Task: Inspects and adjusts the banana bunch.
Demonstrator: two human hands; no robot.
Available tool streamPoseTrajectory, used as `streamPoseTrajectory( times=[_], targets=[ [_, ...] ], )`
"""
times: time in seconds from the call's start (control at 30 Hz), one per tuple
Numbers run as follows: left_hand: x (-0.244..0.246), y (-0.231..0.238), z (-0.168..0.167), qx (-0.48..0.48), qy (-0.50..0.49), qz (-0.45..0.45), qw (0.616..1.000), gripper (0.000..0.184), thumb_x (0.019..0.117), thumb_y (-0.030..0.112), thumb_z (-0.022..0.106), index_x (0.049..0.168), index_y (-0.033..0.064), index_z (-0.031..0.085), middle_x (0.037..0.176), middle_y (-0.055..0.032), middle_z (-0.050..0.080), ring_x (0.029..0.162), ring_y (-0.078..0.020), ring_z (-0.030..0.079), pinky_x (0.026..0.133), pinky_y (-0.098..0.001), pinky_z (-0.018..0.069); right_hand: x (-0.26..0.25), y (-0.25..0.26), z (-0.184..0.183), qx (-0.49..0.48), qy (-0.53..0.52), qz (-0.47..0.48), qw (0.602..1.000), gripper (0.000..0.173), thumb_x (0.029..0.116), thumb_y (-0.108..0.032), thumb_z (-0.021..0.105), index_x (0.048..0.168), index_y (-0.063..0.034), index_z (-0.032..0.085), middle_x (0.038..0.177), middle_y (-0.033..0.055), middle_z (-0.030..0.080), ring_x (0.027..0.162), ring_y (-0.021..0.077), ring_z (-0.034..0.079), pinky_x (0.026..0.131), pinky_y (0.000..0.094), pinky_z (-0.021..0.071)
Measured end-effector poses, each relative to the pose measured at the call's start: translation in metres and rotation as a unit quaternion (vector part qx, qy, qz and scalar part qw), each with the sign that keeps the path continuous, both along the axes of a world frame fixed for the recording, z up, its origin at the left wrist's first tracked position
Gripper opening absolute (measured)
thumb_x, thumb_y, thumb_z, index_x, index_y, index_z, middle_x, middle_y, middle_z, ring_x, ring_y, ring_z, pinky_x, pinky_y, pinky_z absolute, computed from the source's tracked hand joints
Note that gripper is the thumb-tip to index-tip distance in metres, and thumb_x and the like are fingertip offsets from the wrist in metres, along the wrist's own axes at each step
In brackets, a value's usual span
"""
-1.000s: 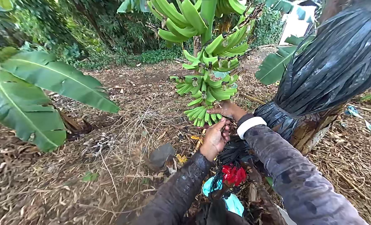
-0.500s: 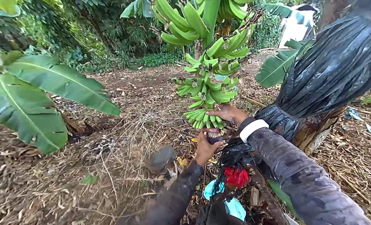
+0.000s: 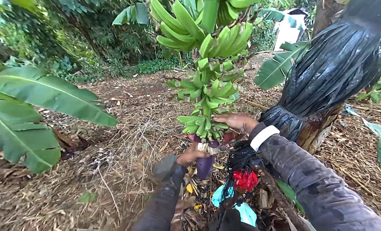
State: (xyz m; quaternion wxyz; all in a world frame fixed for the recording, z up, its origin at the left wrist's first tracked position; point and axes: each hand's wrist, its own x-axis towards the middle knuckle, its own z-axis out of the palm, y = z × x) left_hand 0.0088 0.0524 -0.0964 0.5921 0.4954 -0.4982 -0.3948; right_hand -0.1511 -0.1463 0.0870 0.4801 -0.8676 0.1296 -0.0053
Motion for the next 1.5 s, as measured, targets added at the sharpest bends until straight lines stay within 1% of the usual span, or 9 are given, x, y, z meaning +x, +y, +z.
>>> streamPoseTrajectory(
  times=[0.13, 0.3, 0.47, 0.67, 0.8, 0.97, 1.17, 1.3, 1.5],
  targets=[
    [0.022, 0.03, 0.009, -0.001, 0.014, -0.081, 0.997, 0.057, 0.0726, 0.022, 0.089, 0.123, 0.0092, 0.066, 0.112, 0.0012, 0.075, 0.105, -0.0103, 0.07, 0.096, -0.0365, 0.0577, 0.004, 0.048, 0.016, 0.063, 0.034, -0.014, 0.997, 0.043, 0.1047, -0.042, 0.054, 0.127, -0.0063, 0.064, 0.118, 0.0149, 0.066, 0.105, 0.0231, 0.064, 0.089, 0.0461, 0.0522],
    [0.025, 0.057, 0.015, -0.015, 0.056, -0.189, 0.98, 0.044, 0.079, 0.026, 0.086, 0.12, 0.0223, 0.071, 0.113, 0.0073, 0.076, 0.104, -0.0054, 0.07, 0.094, -0.0316, 0.0581, 0.012, 0.041, 0.0, 0.188, 0.078, 0.058, 0.977, 0.041, 0.1005, -0.041, 0.062, 0.125, -0.0083, 0.065, 0.111, 0.0059, 0.07, 0.099, 0.0152, 0.067, 0.088, 0.04, 0.0566],
    [0.023, 0.066, 0.015, -0.03, 0.072, -0.241, 0.967, 0.044, 0.0813, 0.025, 0.086, 0.123, 0.0236, 0.072, 0.115, 0.0084, 0.075, 0.105, -0.0041, 0.07, 0.095, -0.0287, 0.058, -0.014, 0.061, -0.004, 0.218, 0.06, 0.033, 0.974, 0.031, 0.0971, -0.048, 0.064, 0.106, -0.0185, 0.068, 0.088, -0.0054, 0.068, 0.075, 0.0039, 0.064, 0.064, 0.0255, 0.0545],
    [0.015, 0.053, 0.017, 0.009, 0.019, -0.181, 0.983, 0.047, 0.0794, 0.023, 0.085, 0.123, 0.0152, 0.069, 0.115, 0.0039, 0.074, 0.107, -0.0078, 0.069, 0.097, -0.0346, 0.0567, -0.015, 0.063, 0.007, 0.242, 0.053, 0.011, 0.969, 0.023, 0.099, -0.031, 0.062, 0.112, -0.0126, 0.068, 0.098, 0.0011, 0.07, 0.089, 0.011, 0.066, 0.079, 0.0327, 0.0565],
    [-0.001, 0.036, 0.017, 0.032, -0.037, -0.085, 0.995, 0.052, 0.0767, 0.021, 0.087, 0.122, 0.0056, 0.067, 0.113, -0.0033, 0.074, 0.106, -0.0131, 0.069, 0.098, -0.0394, 0.0567, -0.015, 0.05, 0.012, 0.084, 0.062, -0.014, 0.994, 0.031, 0.1007, -0.034, 0.054, 0.116, -0.0098, 0.067, 0.109, 0.0063, 0.067, 0.1, 0.0161, 0.064, 0.087, 0.0424, 0.0534],
    [-0.025, -0.001, 0.009, 0.088, -0.228, 0.152, 0.958, 0.081, 0.0695, 0.05, 0.09, 0.133, 0.0081, 0.061, 0.119, -0.0037, 0.073, 0.112, -0.0119, 0.069, 0.102, -0.041, 0.0572, -0.017, 0.057, 0.024, -0.129, 0.001, -0.055, 0.99, 0.058, 0.1076, -0.053, 0.036, 0.134, -0.0112, 0.065, 0.139, 0.0142, 0.063, 0.132, 0.0285, 0.057, 0.111, 0.0596, 0.0427],
    [-0.068, -0.062, 0.001, 0.188, -0.338, 0.348, 0.854, 0.089, 0.0696, 0.063, 0.08, 0.135, 0.0056, 0.061, 0.134, -0.0161, 0.063, 0.124, -0.0287, 0.062, 0.106, -0.0493, 0.0524, 0.016, 0.062, 0.036, -0.209, 0.102, -0.148, 0.961, 0.08, 0.1017, -0.069, 0.036, 0.139, -0.0031, 0.061, 0.144, 0.0255, 0.056, 0.138, 0.0426, 0.049, 0.112, 0.0694, 0.0365],
    [-0.078, -0.096, -0.012, 0.197, -0.332, 0.362, 0.848, 0.096, 0.0701, 0.064, 0.079, 0.14, 0.0029, 0.056, 0.142, -0.0196, 0.057, 0.13, -0.0322, 0.058, 0.109, -0.0485, 0.0499, 0.042, 0.019, 0.021, -0.21, 0.165, -0.114, 0.957, 0.081, 0.0908, -0.071, 0.059, 0.128, 0.0004, 0.067, 0.135, 0.0252, 0.062, 0.133, 0.041, 0.054, 0.112, 0.0677, 0.0377],
    [-0.082, -0.117, -0.015, 0.214, -0.333, 0.36, 0.845, 0.098, 0.0725, 0.069, 0.076, 0.142, 0.0028, 0.056, 0.144, -0.0225, 0.055, 0.132, -0.036, 0.056, 0.109, -0.051, 0.049, 0.039, 0.006, 0.02, -0.146, 0.188, -0.103, 0.966, 0.067, 0.0967, -0.061, 0.059, 0.13, -0.0029, 0.065, 0.122, 0.0194, 0.068, 0.116, 0.0302, 0.064, 0.102, 0.0566, 0.0486]
  ],
)
